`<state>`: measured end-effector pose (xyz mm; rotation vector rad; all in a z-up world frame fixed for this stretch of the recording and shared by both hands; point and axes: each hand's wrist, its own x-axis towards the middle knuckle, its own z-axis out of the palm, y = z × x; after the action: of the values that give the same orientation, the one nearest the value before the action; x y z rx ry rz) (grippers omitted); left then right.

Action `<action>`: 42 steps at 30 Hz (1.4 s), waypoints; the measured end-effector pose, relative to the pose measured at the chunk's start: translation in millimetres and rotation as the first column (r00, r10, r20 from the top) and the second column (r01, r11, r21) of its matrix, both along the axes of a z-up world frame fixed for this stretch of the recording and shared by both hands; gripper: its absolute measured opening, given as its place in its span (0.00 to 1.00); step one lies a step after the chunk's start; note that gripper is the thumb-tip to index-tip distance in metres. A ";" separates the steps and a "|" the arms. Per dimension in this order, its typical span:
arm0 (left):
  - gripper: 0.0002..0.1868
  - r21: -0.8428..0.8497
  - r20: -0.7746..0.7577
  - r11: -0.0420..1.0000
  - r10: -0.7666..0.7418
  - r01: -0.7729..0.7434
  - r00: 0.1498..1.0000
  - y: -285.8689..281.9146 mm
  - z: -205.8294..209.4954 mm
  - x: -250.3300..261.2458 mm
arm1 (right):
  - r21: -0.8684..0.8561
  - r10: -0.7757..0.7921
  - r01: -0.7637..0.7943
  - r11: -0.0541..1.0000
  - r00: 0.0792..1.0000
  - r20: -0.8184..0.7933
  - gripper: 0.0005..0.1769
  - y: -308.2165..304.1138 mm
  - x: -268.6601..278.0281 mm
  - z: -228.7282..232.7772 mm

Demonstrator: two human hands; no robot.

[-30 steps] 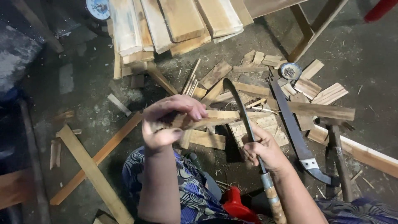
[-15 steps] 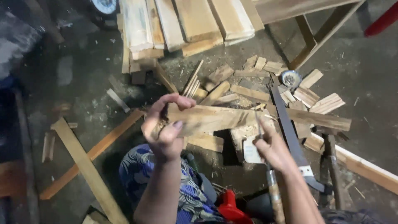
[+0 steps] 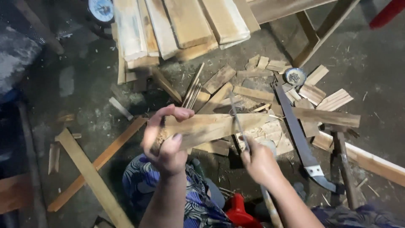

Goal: Shaving a piece of wood using a curved hand blade to smooth or shape it on a workshop floor.

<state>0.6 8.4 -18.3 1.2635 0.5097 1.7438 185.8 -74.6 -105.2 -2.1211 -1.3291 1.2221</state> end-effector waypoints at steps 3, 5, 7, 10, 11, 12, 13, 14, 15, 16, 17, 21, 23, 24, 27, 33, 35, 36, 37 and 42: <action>0.25 0.029 0.012 1.000 -0.001 0.000 1.000 4.7 0.8 4.3 | 0.180 0.116 -0.104 0.978 0.992 -0.055 0.22 -21.3 -8.5 30.5; 0.25 0.016 0.020 0.999 -0.030 0.029 0.999 -1.0 -2.0 4.5 | 0.119 0.107 -0.104 0.987 0.994 -0.013 0.26 -16.0 -6.2 21.0; 0.25 0.014 0.035 0.998 -0.055 0.055 0.998 -0.9 -0.1 4.7 | 0.067 0.103 -0.105 0.992 0.994 0.038 0.30 -5.5 -3.7 10.6; 0.28 0.048 -0.012 0.999 0.013 -0.012 1.000 -1.4 0.2 4.5 | 0.036 0.007 -0.006 0.999 1.000 -0.028 0.22 3.8 -1.0 -2.7; 0.27 0.067 -0.015 0.998 0.017 -0.016 1.000 -3.2 -1.3 5.0 | 0.009 0.007 -0.007 1.000 0.999 -0.031 0.26 1.0 -1.1 -0.7; 0.27 0.085 -0.018 0.996 0.021 -0.019 1.000 -4.4 -3.1 5.5 | -0.018 0.007 -0.008 1.000 0.999 -0.034 0.30 -1.4 -1.1 1.1; 0.27 0.086 -0.017 0.996 0.018 -0.017 1.000 -2.0 -2.1 7.4 | -0.017 0.004 -0.005 1.000 0.999 -0.033 0.30 -6.9 -1.6 16.4; 0.26 0.105 0.001 0.994 0.017 -0.017 1.000 0.6 -1.9 8.6 | 0.082 0.042 -0.026 0.996 0.979 -0.201 0.28 -12.4 -2.7 31.0; 0.26 0.107 0.017 0.994 0.027 -0.028 0.999 -4.0 -3.7 8.3 | 0.167 0.098 -0.040 0.985 0.928 -0.360 0.28 -23.8 -4.2 45.2; 0.26 0.090 0.017 0.995 0.035 -0.036 0.999 -15.4 -2.7 5.1 | 0.150 0.100 -0.048 0.988 0.927 -0.361 0.28 -29.0 1.9 40.8; 0.25 0.082 -0.023 0.994 0.072 -0.070 0.997 -16.7 1.6 3.1 | 0.129 0.088 -0.036 0.991 0.898 -0.430 0.27 -25.2 8.1 36.8; 0.24 0.190 -0.017 0.967 0.176 -0.169 0.984 -8.2 -1.4 -7.5 | -0.191 -0.268 0.188 0.963 0.699 -0.663 0.31 3.8 60.8 -7.6; 0.22 0.201 0.000 0.967 0.159 -0.156 0.987 -4.9 -5.4 -13.2 | -0.212 -0.345 0.290 0.933 0.555 -0.757 0.31 17.0 74.3 -57.0; 0.20 0.215 0.017 0.967 0.136 -0.137 0.991 -1.8 -6.9 -14.9 | -0.246 -0.400 0.389 0.888 0.389 -0.830 0.34 24.4 81.9 -81.3; 0.24 0.260 -0.116 0.916 0.344 -0.306 0.932 -2.7 -7.8 -13.6 | -0.327 -0.466 0.474 0.818 0.213 -0.859 0.14 32.6 79.9 -115.1; 0.22 0.170 -0.075 0.958 0.244 -0.229 0.967 -6.4 -12.2 -19.1 | -0.320 -0.532 0.458 0.829 0.472 -0.703 0.13 48.7 70.3 -161.2; 0.22 0.152 -0.028 0.972 0.187 -0.180 0.982 -7.8 -16.3 -20.8 | -0.296 -0.498 0.416 0.860 0.557 -0.665 0.16 51.2 70.6 -148.4; 0.22 0.136 0.021 0.982 0.130 -0.131 0.991 -9.5 -18.7 -21.8 | -0.274 -0.457 0.370 0.888 0.637 -0.620 0.19 50.8 70.6 -142.6; 0.22 0.133 0.020 0.983 0.127 -0.129 0.992 -9.6 -19.6 -21.8 | -0.277 -0.461 0.372 0.886 0.635 -0.620 0.19 49.7 67.3 -137.6; 0.24 0.053 -0.017 0.951 0.306 -0.305 0.952 -8.5 -19.4 -18.5 | -0.164 -0.260 0.291 0.943 0.333 -0.906 0.21 49.2 24.7 -82.3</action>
<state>-17.9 -0.2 -37.7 1.2949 0.7106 2.0096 210.5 -25.4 -187.5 -1.0948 -0.4017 1.7754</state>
